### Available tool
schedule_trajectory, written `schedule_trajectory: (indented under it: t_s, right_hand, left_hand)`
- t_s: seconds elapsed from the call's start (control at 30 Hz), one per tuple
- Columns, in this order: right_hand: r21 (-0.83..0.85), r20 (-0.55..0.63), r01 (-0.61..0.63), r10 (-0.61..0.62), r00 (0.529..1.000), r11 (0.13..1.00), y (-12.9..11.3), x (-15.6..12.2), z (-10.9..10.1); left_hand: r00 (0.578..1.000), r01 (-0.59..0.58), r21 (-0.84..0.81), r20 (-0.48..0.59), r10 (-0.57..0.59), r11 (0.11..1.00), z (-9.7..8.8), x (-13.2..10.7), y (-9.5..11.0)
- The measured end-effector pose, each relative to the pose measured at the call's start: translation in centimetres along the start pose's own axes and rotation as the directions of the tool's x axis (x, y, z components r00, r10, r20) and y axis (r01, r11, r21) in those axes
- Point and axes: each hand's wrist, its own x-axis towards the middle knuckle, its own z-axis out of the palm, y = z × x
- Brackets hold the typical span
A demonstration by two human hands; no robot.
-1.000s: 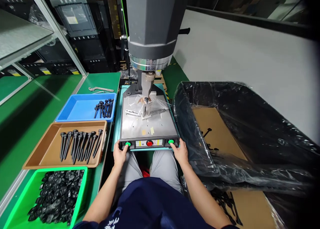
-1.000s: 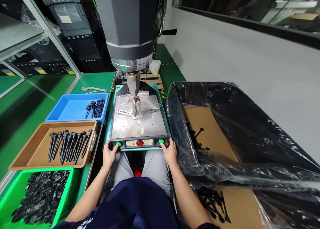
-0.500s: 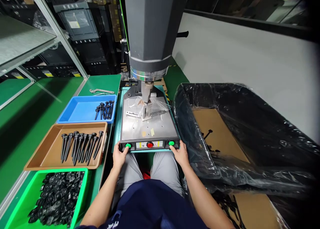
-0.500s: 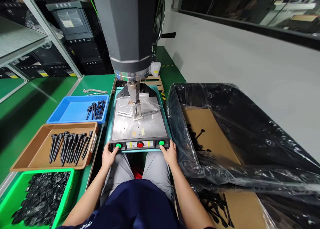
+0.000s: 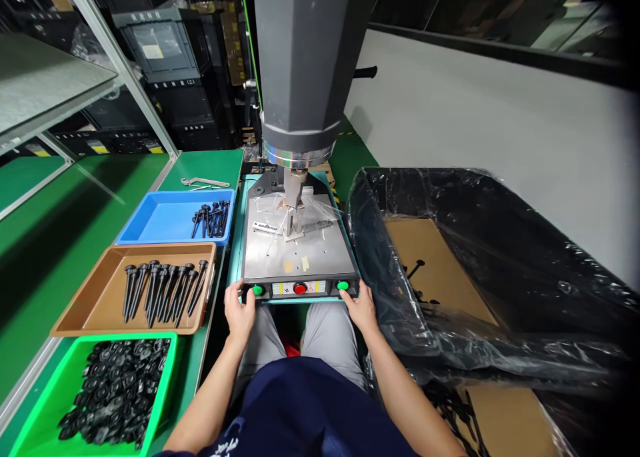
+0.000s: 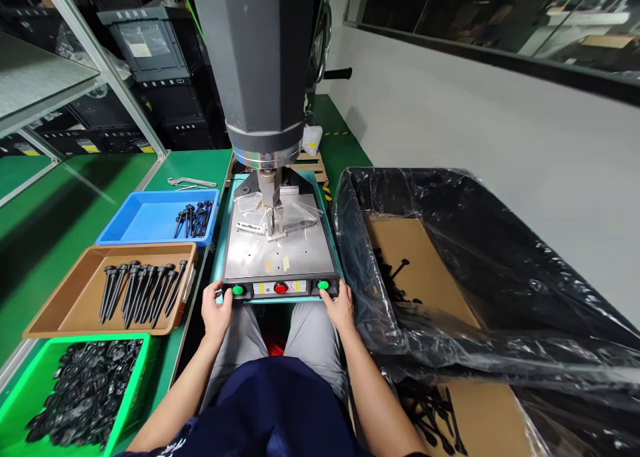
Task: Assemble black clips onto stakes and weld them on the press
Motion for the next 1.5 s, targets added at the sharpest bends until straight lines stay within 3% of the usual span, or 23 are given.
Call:
schedule_trajectory:
  t_s: [0.07,0.17,0.33,0.43,0.5,0.63,0.77,0.9,1.03,1.17,1.27,1.37,1.5]
  right_hand:
    - [-0.008,0.0,-0.004,0.004,1.0,1.0,0.0,0.0,0.0]
    - [-0.004,0.01,-0.012,0.012,1.0,1.0,0.0,0.0,-0.1]
    - [-0.003,0.022,0.032,-0.031,0.999,0.999,0.1,0.0,-0.4]
    - [0.006,0.007,0.039,-0.039,0.999,0.999,-0.3,-0.3,-0.6]
    - [0.012,-0.056,0.017,-0.017,0.998,1.0,-1.1,-0.7,-0.6]
    - [0.046,-0.242,0.07,-0.057,0.969,0.996,-4.4,-1.1,-0.2]
    - [0.094,-0.122,0.103,-0.092,0.988,0.99,-8.5,1.3,1.0]
    - [-0.076,-0.008,0.101,-0.102,0.995,0.992,-11.5,6.1,2.3]
    - [-0.135,0.065,0.099,-0.091,0.994,0.986,-13.9,9.9,3.6]
    - [-0.143,0.078,0.013,-0.002,0.997,0.99,-15.9,11.6,4.9]
    - [-0.057,0.089,-0.1,0.105,0.991,0.993,-17.0,12.0,5.5]
    - [0.065,0.084,-0.189,0.183,0.98,0.98,-17.5,12.2,5.5]
    - [0.239,0.071,-0.208,0.197,0.978,0.949,-17.3,12.0,5.0]
  left_hand:
    - [0.99,0.098,-0.188,0.122,-0.075,0.977,1.2,-0.2,1.6]
    - [0.931,0.335,-0.406,0.28,-0.233,0.85,3.4,0.2,3.9]
    - [0.774,0.632,-0.588,0.458,-0.436,0.505,5.9,2.1,6.2]
    - [0.693,0.708,-0.613,0.507,-0.513,0.35,6.5,3.2,6.5]
    - [0.674,0.718,-0.619,0.506,-0.537,0.318,6.7,3.8,6.5]
    - [0.662,0.737,-0.582,0.518,-0.542,0.344,6.7,5.0,6.5]
    - [0.701,0.708,-0.554,0.48,-0.528,0.437,6.6,5.7,6.6]
    - [0.815,0.576,-0.594,0.373,-0.442,0.562,6.4,5.6,6.7]
    - [0.914,0.405,-0.646,0.261,-0.311,0.647,6.0,5.4,7.2]
    - [0.922,0.386,-0.688,0.293,-0.251,0.614,5.7,5.2,8.2]
    - [0.917,0.393,-0.673,0.334,-0.217,0.626,5.5,5.1,8.7]
    - [0.936,0.346,-0.67,0.3,-0.187,0.657,5.3,5.4,8.7]
    - [0.963,0.266,-0.703,0.22,-0.154,0.66,5.2,6.3,8.3]
